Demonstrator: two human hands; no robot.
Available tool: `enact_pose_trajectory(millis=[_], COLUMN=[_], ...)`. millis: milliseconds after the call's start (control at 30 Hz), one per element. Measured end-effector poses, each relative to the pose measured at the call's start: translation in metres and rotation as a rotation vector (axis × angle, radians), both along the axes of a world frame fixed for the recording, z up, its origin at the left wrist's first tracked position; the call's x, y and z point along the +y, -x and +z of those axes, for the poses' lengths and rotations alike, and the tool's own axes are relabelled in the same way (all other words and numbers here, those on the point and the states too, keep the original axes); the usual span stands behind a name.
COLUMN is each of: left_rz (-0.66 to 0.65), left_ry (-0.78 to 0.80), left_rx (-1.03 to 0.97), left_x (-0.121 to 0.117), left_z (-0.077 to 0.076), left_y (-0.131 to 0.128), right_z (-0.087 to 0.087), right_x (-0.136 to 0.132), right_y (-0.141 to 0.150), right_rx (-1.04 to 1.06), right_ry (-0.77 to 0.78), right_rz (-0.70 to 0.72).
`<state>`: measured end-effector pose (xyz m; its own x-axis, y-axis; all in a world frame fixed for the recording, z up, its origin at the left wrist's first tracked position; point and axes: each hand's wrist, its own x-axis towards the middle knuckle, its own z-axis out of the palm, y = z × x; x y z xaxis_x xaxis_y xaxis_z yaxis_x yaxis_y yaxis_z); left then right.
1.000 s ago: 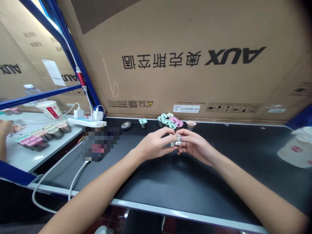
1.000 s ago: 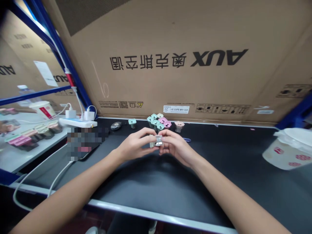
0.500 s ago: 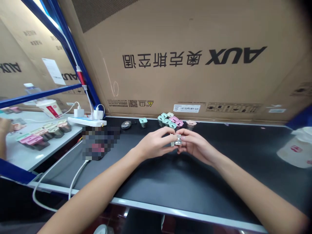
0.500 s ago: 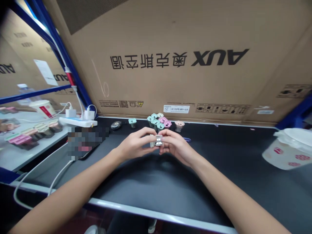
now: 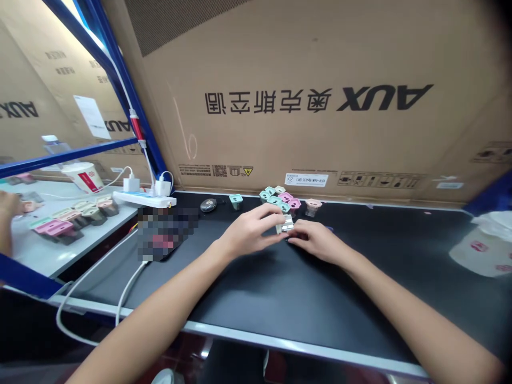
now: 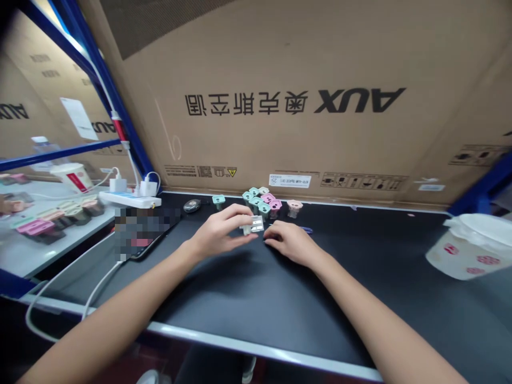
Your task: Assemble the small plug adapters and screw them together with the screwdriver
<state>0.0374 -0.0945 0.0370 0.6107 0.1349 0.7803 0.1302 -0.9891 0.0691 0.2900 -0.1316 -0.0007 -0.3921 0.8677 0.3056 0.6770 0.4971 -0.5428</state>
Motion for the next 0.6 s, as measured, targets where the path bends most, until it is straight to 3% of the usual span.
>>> enact_pose_trajectory(millis=[233,433,600], left_rz=[-0.008,-0.029,-0.023], left_ry=[0.013,0.039,0.068], left_rx=[0.007,-0.017,-0.027], left_x=[-0.001,0.001,0.002], left_z=[0.0,-0.002,-0.005], left_y=[0.0,-0.001,-0.001], right_z=[-0.004,0.002,0.011], right_x=[0.003,-0.001,-0.007], right_y=[0.009,0.006,0.004], right_rx=[0.128,0.03,0.131], right_ry=[-0.012,-0.013,0.015], right_rz=[0.034,-0.066,-0.164])
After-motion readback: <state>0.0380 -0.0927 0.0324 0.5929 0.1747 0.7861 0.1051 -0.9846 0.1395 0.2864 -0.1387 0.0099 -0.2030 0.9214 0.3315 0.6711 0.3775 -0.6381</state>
